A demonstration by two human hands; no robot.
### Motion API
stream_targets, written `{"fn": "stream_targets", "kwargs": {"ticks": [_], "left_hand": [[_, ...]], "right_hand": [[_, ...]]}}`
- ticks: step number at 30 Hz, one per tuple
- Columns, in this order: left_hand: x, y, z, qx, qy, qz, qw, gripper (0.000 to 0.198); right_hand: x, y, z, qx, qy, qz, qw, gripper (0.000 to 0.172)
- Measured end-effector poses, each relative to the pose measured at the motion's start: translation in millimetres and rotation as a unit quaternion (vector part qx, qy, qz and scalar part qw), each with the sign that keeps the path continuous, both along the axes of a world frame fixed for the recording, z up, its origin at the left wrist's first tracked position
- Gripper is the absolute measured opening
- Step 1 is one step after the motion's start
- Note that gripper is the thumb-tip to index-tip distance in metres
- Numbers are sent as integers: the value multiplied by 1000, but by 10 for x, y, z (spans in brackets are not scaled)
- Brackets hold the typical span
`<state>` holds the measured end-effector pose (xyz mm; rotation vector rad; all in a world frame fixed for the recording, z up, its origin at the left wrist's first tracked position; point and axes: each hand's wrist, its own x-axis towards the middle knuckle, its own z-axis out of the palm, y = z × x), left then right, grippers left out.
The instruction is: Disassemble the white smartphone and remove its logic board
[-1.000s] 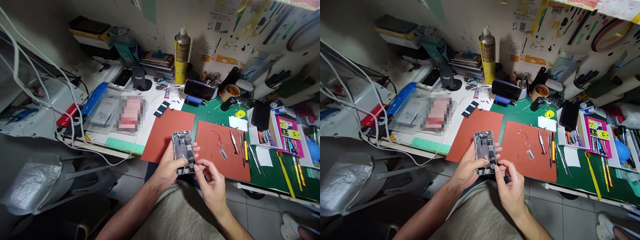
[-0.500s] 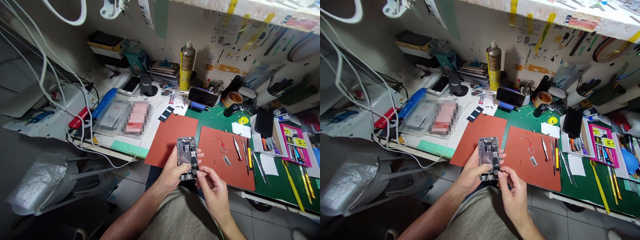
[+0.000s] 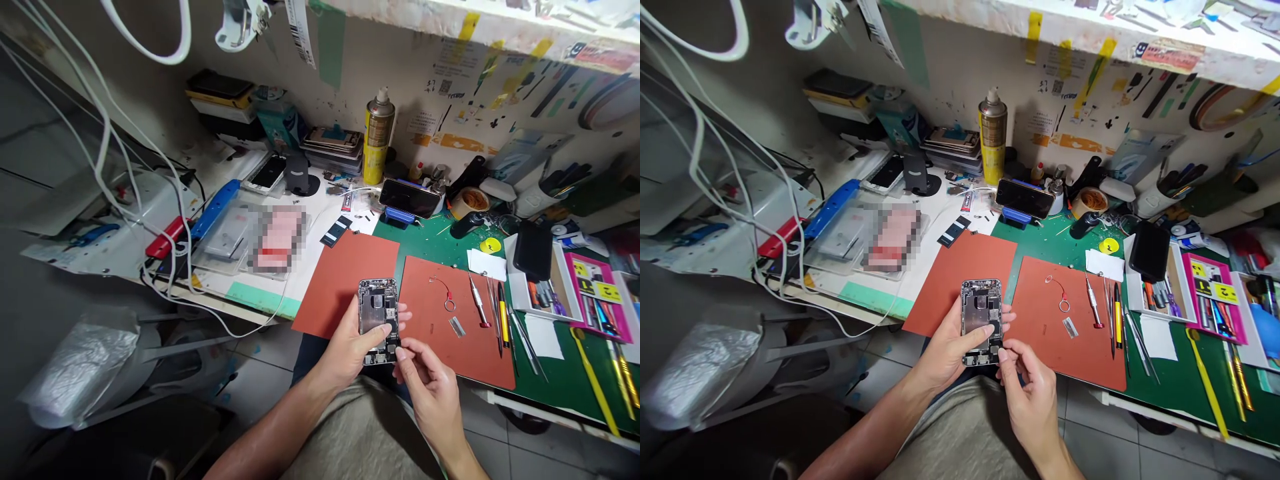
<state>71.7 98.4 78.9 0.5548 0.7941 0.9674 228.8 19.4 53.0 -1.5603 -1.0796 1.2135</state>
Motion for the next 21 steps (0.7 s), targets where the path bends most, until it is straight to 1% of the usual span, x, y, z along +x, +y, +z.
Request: {"fn": "stream_targets", "kwargs": {"ticks": [4,8,10,12,14,16,17,19,21], "left_hand": [[-12,-13,-10,-1,0,-4,1000,54],[-16,-1,-76,-5,5,-8,1000,58],[-44,31,-140,0,34,-22,999,59],[-112,74,-219,20,103,-6,995,60],[-228,112,-297,56,204,61,975,61],[-378,131,-360,92,304,138,938,58],[-454,132,-384,103,346,155,920,52],[-590,123,-416,118,415,144,891,38],[-682,119,-437,145,474,111,861,36]], "right_hand": [[-7,27,25,-14,16,7,1000,36],[2,73,19,-45,71,38,996,43],[0,112,-28,-64,94,46,992,45],[-20,166,-96,-78,107,43,990,48],[-55,231,-161,-84,106,32,990,52],[-97,296,-201,-88,86,24,992,55],[-116,326,-210,-89,72,21,993,56],[-149,376,-212,-89,47,15,995,59],[-178,412,-206,-84,33,8,996,60]]}}
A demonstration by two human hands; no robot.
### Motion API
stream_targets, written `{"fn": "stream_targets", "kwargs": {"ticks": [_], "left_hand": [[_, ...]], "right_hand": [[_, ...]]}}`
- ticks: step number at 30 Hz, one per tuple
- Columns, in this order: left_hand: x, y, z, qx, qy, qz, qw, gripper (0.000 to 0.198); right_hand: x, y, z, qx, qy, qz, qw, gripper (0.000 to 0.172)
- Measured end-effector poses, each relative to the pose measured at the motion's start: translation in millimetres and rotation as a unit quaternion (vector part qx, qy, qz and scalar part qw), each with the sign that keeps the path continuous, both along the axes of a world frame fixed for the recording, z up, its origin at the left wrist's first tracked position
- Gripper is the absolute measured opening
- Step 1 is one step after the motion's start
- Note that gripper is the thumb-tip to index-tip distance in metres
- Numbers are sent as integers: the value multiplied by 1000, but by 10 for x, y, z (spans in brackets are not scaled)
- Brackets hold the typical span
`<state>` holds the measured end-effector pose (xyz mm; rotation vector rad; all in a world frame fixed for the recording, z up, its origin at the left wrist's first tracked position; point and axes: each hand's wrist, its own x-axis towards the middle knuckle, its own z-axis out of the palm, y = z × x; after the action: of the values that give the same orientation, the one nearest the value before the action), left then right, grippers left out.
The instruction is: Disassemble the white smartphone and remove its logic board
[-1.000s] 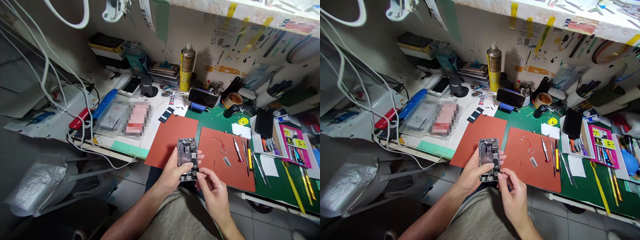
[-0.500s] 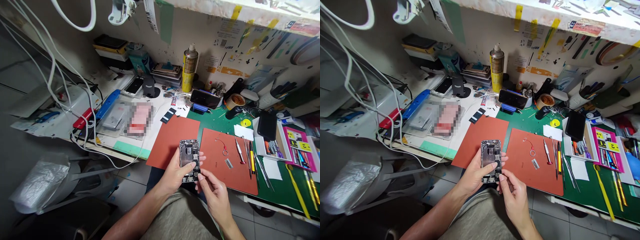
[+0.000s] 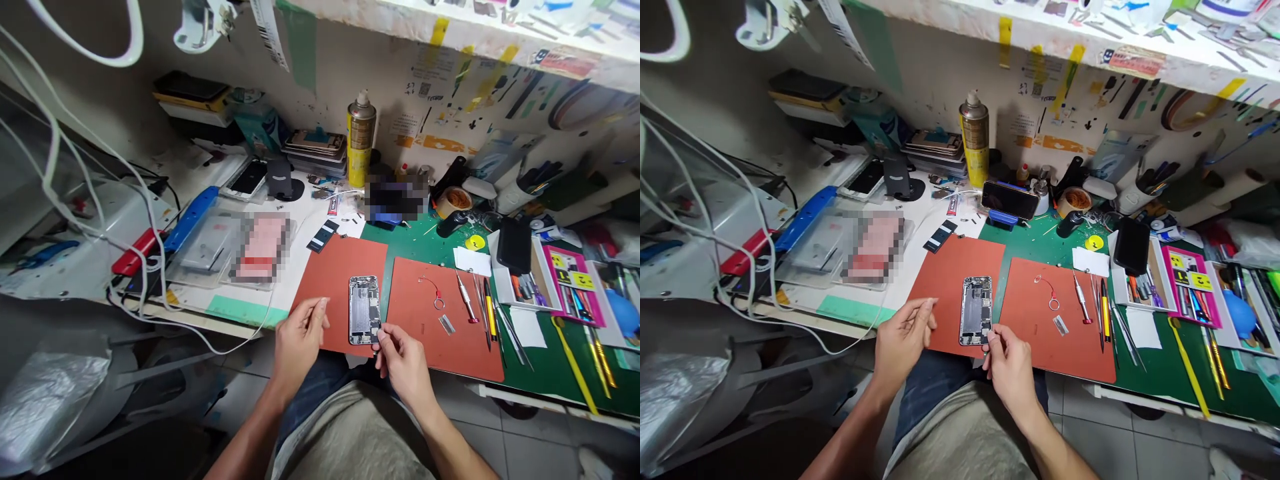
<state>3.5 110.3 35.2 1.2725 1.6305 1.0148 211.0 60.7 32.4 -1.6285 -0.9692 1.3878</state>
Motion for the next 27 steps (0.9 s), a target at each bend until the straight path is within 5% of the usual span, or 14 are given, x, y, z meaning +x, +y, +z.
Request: {"fn": "stream_targets", "kwargs": {"ticks": [7,11,14,16,20,24,27], "left_hand": [[-60,196,-69,92,148,-99,980,30],[-41,349,-84,141,188,-149,961,37],[-41,389,-88,138,180,-157,961,39],[-52,389,-101,117,170,-150,967,40],[-79,375,-137,89,153,-136,975,39],[-90,372,-133,85,147,-125,977,38],[-95,373,-121,87,137,-119,980,37]], "right_hand": [[-86,33,-5,18,-87,10,996,43],[144,47,65,80,-209,15,974,36],[583,84,122,119,-348,-49,929,43],[927,132,107,159,-460,-118,866,40],[1406,271,-45,158,-607,-104,771,36],[1491,358,-137,146,-649,-65,744,33],[1447,293,-77,155,-629,-68,759,30]]}}
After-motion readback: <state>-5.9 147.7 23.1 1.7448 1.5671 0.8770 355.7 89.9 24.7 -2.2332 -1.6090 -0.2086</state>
